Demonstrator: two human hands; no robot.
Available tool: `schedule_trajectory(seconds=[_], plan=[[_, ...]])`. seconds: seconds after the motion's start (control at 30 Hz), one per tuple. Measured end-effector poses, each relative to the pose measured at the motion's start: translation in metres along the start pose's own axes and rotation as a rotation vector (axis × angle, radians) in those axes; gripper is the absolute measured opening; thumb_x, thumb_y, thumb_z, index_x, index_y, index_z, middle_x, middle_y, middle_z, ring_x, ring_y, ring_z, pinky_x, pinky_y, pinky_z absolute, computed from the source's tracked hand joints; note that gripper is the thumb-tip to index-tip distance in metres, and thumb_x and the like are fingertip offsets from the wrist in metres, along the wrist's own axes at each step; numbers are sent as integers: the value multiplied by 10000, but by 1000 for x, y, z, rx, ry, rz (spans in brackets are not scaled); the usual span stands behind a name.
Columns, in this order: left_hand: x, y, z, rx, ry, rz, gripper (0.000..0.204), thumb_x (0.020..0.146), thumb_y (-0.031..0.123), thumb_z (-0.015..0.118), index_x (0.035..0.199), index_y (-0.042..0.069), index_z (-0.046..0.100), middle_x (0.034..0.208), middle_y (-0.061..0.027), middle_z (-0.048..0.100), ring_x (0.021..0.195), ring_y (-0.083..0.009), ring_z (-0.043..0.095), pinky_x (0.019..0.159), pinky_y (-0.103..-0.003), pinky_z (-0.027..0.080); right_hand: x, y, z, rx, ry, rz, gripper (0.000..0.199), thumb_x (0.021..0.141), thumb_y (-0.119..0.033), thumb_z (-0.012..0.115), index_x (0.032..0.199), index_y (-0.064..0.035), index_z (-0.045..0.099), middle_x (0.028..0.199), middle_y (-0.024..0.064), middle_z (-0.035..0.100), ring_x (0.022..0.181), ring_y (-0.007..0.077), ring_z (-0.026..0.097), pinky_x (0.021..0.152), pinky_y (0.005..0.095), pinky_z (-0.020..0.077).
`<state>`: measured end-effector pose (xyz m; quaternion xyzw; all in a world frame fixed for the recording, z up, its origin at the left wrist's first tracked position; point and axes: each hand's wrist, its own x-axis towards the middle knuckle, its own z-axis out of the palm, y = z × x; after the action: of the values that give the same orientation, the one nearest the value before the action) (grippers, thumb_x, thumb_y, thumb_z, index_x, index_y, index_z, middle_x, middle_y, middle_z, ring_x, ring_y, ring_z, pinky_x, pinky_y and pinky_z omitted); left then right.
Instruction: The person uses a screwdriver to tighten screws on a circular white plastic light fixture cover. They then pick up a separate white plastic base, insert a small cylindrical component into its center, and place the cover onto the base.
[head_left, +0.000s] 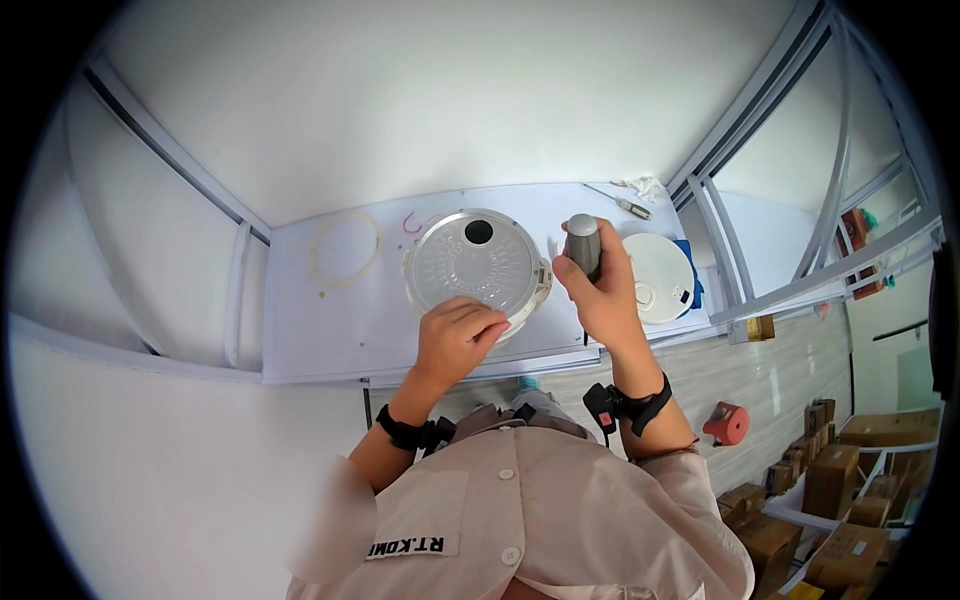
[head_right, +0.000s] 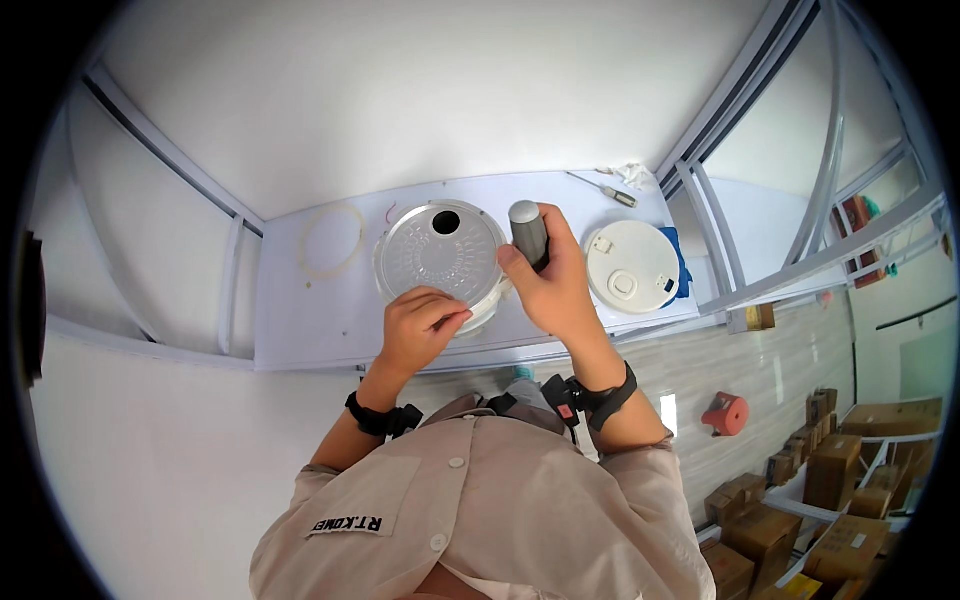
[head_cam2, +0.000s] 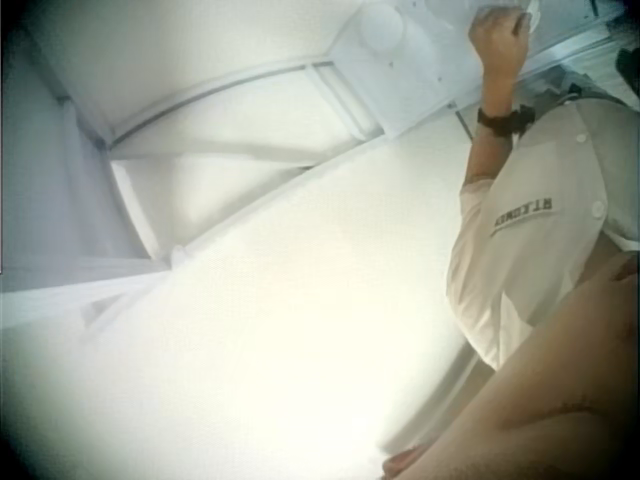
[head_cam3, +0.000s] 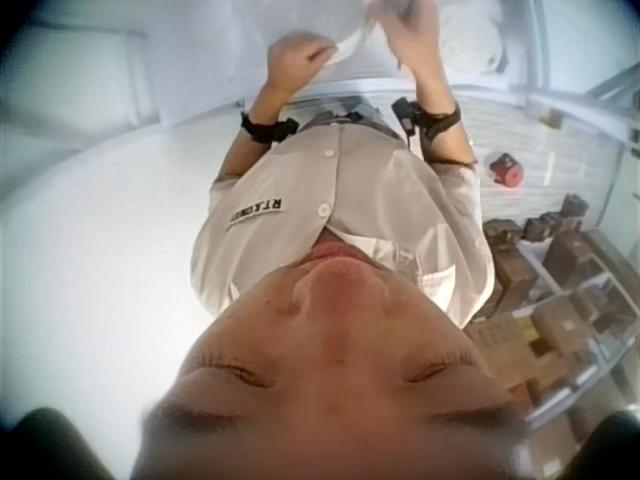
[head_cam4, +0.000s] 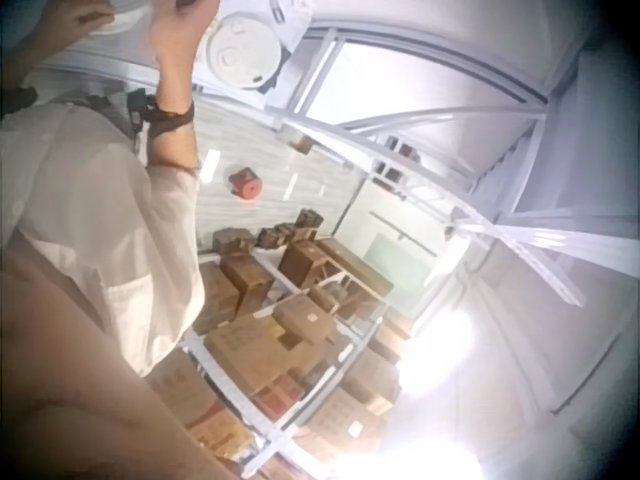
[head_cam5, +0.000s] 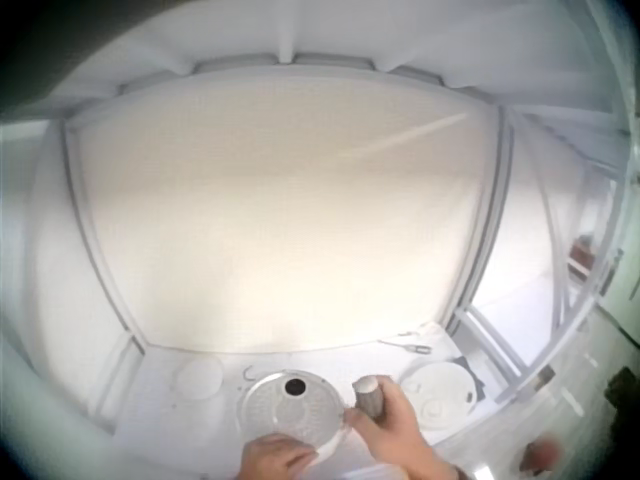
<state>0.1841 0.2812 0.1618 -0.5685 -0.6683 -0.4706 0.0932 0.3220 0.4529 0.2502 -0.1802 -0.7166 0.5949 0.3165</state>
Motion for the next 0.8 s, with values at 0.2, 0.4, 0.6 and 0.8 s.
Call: schedule_trajectory(seconds=[0.2,0.4,0.6,0.8], plan=[[1,-2,-11,15,-37,30,114,754,71,879,819,87,787,779,-36,763,770,-220,733,671,-339,575,3,74,-9,-404,62,124,374,920,-169,747,1223,11,621,926,137,664,779,228,629,732,359,522],[-12,-5,-20,71,-21,-19,133,750,95,894,829,110,788,749,-8,747,731,-195,665,707,-331,511,-11,106,1,-308,-19,135,419,954,-211,735,1287,15,618,968,199,733,827,306,706,766,398,551],[-19,-7,-30,100,-8,-60,142,764,106,887,848,121,773,776,-1,750,741,-206,651,717,-348,486,-13,94,20,-316,-30,144,399,982,-225,720,1285,13,615,866,165,727,749,282,689,738,386,550],[-20,-10,-45,176,19,-79,174,742,37,841,877,110,758,822,-20,748,757,-241,648,736,-370,485,-8,89,46,-225,-73,191,374,985,-228,727,1257,7,624,877,155,730,759,280,689,747,392,551]])
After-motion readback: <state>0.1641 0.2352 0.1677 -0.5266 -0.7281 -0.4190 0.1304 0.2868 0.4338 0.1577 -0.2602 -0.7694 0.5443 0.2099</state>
